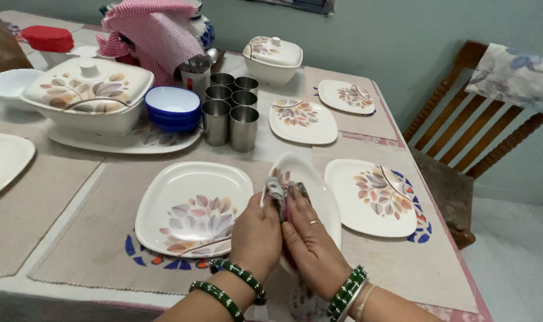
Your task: The person wipes plates and a serving container with a cloth and arranges them on the dining table.
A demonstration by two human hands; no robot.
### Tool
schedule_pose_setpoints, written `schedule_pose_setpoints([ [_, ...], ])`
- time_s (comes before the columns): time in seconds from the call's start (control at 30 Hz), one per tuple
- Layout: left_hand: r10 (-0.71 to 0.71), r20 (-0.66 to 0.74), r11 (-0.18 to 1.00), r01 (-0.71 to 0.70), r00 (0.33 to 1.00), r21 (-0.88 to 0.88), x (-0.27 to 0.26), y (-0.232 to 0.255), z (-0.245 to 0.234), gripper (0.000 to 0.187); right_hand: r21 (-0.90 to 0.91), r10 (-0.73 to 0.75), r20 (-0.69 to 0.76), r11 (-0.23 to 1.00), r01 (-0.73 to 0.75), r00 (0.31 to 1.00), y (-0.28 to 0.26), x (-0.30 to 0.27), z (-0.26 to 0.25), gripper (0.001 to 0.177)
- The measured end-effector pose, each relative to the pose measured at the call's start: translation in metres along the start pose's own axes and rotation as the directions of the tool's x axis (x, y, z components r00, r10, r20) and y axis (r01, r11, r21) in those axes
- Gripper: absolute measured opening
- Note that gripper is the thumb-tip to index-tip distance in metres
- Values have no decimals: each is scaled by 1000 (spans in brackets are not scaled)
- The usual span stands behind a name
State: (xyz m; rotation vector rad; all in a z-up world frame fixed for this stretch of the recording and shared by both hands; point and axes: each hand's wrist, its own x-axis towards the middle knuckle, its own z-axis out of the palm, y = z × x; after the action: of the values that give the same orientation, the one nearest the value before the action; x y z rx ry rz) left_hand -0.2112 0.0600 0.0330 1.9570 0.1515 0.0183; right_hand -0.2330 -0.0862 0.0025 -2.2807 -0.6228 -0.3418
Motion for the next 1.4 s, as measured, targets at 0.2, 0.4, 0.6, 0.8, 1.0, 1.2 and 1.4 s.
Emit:
schedule_pose_setpoints([
  [0.2, -89, 82, 994, 84, 993, 65, -21, 24, -18, 47, -114, 259, -24, 959, -260, 966, 80, -13, -6, 58],
  [0.4, -36, 25, 995, 34, 999, 97, -8, 32, -14, 53, -30, 357, -115, 931, -363, 927, 36, -26, 3, 55],
  [0.6, 8, 35, 996, -11, 999, 88, 0, 28, -15, 58, -53, 52, -111, 997, -58, 992, 5, -9, 8, 46],
  [0.8, 43, 37, 976, -50, 998, 211, -6, 37, -14, 53, -25, 358, -205, 929, -370, 911, 43, 22, -10, 49],
  [1.0, 83, 28, 988, -86, 996, 126, -6, 42, -17, 58, 115, 26, -178, 993, -6, 984, 1, 2, 7, 54],
  [1.2, 107, 27, 977, -110, 994, 180, -16, 38, -14, 46, -7, 311, -223, 947, -321, 924, 48, 8, 2, 52],
  [1.4, 336, 119, 875, -356, 934, 328, 2, 59, -33, 20, 142, 377, -400, 926, -350, 835, 33, 28, -38, 53],
])
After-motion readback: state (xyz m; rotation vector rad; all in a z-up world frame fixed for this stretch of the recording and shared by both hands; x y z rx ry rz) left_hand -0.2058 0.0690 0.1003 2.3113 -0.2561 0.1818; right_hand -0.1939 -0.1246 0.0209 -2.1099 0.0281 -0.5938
